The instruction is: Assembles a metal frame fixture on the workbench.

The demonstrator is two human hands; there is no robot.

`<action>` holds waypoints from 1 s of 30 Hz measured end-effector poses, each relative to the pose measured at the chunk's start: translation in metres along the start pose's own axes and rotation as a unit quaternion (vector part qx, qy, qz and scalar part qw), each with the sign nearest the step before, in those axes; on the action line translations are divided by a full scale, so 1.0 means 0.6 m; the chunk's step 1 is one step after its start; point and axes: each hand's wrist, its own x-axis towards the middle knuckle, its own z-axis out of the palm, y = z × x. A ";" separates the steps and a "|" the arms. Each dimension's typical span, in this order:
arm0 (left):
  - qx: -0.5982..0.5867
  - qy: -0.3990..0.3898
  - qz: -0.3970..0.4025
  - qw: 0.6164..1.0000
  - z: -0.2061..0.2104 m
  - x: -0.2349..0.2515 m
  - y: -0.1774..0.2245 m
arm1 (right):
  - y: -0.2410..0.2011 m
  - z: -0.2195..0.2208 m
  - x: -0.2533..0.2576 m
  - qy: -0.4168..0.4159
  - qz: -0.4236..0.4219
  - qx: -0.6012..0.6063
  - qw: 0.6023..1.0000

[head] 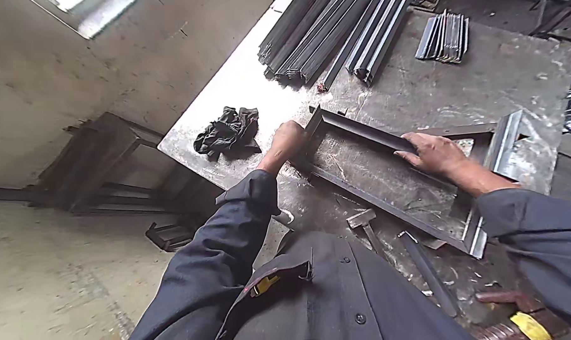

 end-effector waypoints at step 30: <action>0.078 0.073 0.098 0.989 0.007 -0.039 -0.001 | -0.098 0.000 -0.053 0.105 0.139 0.026 0.984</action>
